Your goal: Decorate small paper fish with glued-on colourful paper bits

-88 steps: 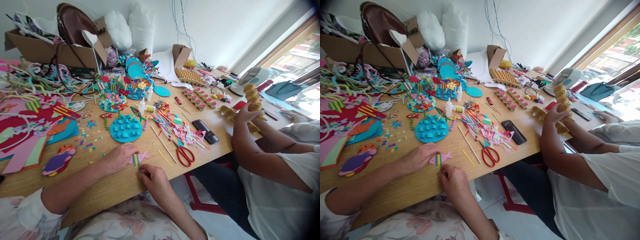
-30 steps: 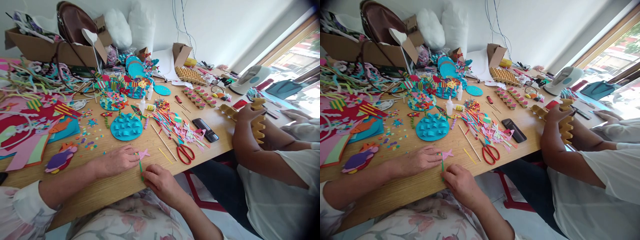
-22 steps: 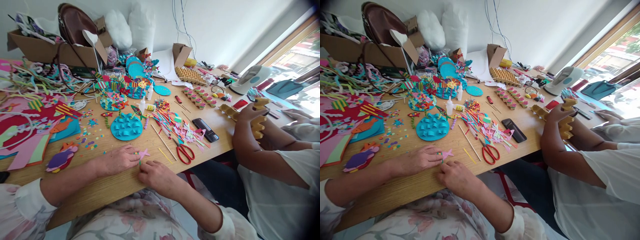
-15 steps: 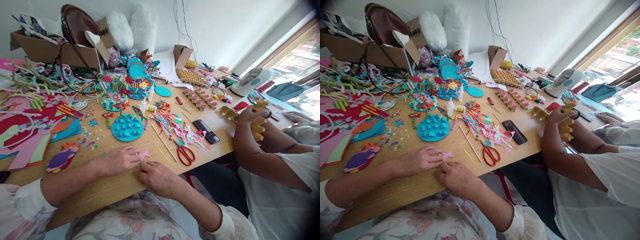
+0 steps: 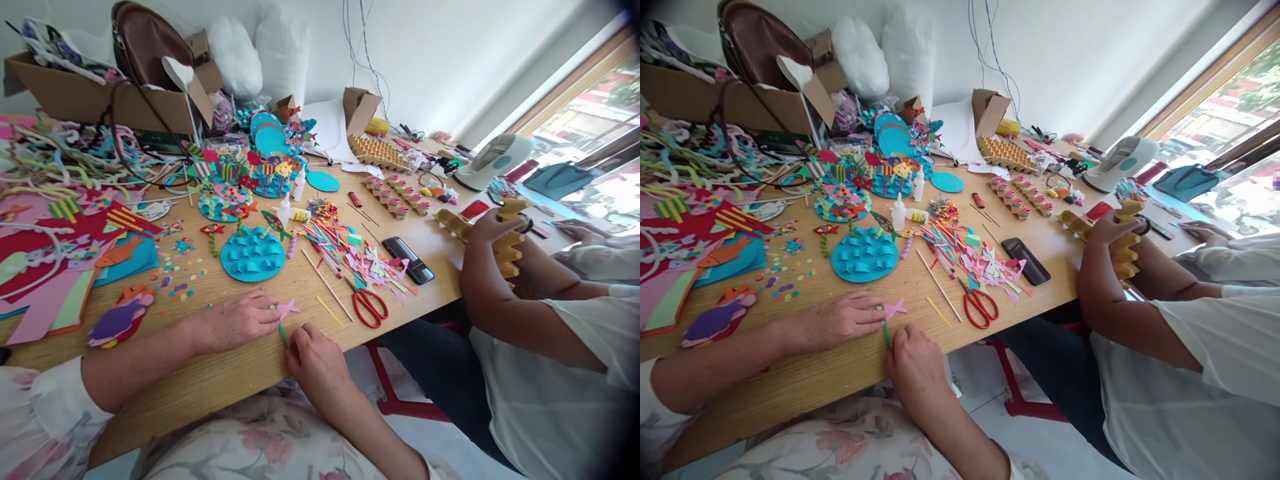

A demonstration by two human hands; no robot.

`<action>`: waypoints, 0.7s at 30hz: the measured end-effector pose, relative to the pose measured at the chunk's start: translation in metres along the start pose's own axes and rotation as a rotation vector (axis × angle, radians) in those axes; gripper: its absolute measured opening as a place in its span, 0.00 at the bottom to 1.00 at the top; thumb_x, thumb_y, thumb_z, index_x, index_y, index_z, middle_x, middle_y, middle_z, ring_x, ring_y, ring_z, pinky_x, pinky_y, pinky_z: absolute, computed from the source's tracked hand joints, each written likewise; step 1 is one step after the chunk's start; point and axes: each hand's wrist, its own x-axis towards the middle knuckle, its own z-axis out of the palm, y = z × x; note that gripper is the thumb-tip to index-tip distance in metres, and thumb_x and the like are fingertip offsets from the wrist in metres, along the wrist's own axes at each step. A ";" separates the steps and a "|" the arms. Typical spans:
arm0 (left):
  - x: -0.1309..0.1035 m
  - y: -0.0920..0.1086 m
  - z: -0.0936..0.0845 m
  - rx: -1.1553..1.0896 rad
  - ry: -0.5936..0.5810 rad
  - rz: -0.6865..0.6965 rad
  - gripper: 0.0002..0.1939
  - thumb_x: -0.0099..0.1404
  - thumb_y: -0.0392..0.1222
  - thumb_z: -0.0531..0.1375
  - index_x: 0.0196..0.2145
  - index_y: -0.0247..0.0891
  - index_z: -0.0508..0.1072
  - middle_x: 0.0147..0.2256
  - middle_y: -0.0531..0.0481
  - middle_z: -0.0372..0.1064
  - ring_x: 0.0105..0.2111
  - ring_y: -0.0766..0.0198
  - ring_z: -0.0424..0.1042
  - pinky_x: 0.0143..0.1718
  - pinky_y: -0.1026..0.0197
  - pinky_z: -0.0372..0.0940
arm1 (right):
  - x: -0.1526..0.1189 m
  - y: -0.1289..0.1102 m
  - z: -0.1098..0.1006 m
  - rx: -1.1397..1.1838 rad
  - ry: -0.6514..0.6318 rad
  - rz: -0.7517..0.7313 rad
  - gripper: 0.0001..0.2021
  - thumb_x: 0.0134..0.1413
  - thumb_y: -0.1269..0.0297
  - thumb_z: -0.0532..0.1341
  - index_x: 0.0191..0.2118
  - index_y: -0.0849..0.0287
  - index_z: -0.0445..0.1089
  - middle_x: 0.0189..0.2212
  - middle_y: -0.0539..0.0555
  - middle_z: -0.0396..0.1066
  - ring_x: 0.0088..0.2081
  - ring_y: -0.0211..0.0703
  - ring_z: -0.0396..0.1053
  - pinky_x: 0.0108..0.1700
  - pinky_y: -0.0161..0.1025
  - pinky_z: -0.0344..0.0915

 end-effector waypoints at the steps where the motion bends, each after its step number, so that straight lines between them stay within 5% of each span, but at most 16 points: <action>1: -0.001 0.000 0.002 -0.002 0.007 0.000 0.08 0.65 0.33 0.52 0.38 0.36 0.71 0.43 0.50 0.69 0.48 0.58 0.61 0.49 0.54 0.55 | 0.001 -0.001 0.000 0.000 -0.008 0.008 0.05 0.52 0.70 0.55 0.33 0.59 0.68 0.33 0.55 0.69 0.34 0.42 0.69 0.28 0.34 0.57; 15: -0.006 0.000 0.011 0.001 0.019 -0.016 0.08 0.64 0.35 0.54 0.40 0.38 0.70 0.44 0.48 0.68 0.49 0.58 0.60 0.49 0.54 0.55 | 0.004 0.000 -0.002 0.244 0.104 0.028 0.04 0.54 0.70 0.55 0.32 0.60 0.67 0.31 0.53 0.71 0.32 0.39 0.68 0.32 0.32 0.58; 21: -0.007 0.001 0.012 -0.016 -0.012 -0.032 0.09 0.65 0.36 0.53 0.42 0.38 0.70 0.45 0.49 0.68 0.50 0.58 0.60 0.50 0.55 0.56 | 0.009 -0.005 0.002 0.124 0.045 0.064 0.05 0.52 0.69 0.55 0.34 0.60 0.68 0.34 0.56 0.71 0.34 0.44 0.70 0.30 0.35 0.57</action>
